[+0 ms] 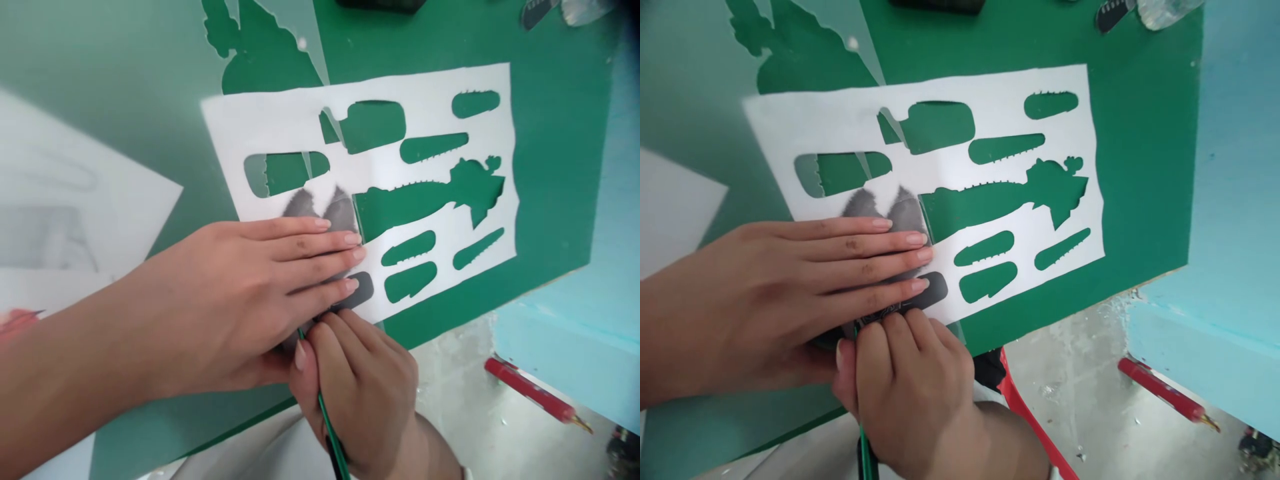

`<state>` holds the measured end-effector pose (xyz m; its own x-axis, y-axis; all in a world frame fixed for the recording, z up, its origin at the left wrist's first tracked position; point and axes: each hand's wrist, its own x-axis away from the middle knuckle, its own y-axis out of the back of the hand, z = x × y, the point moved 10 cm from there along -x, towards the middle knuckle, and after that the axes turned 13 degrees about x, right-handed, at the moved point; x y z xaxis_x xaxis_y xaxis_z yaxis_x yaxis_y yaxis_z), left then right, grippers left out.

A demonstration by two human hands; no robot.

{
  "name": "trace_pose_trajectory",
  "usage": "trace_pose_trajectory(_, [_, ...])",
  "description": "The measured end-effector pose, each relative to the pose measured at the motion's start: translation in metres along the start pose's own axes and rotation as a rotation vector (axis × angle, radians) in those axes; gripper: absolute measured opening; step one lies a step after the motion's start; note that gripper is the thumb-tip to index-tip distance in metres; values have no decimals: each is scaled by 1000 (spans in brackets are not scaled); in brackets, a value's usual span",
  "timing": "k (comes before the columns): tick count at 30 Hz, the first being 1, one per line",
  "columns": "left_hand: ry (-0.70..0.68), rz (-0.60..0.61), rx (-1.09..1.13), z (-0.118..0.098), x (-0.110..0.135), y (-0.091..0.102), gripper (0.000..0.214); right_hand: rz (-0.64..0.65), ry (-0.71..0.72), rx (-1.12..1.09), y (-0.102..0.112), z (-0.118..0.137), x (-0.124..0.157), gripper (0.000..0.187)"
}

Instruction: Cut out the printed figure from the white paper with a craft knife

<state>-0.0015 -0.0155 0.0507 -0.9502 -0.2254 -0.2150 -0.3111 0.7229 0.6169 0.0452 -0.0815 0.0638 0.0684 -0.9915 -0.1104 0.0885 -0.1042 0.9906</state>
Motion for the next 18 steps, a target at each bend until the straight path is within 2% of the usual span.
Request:
trace_pose_trajectory(7, [-12, -21, -4, 1, 4, -2, 53, 4, 50, 5, 0, 1, -1, 51])
trace_pose_trajectory(18, [-2, -8, -9, 2, 2, -5, 55, 2, 40, 2, -1, 0, 1, 48])
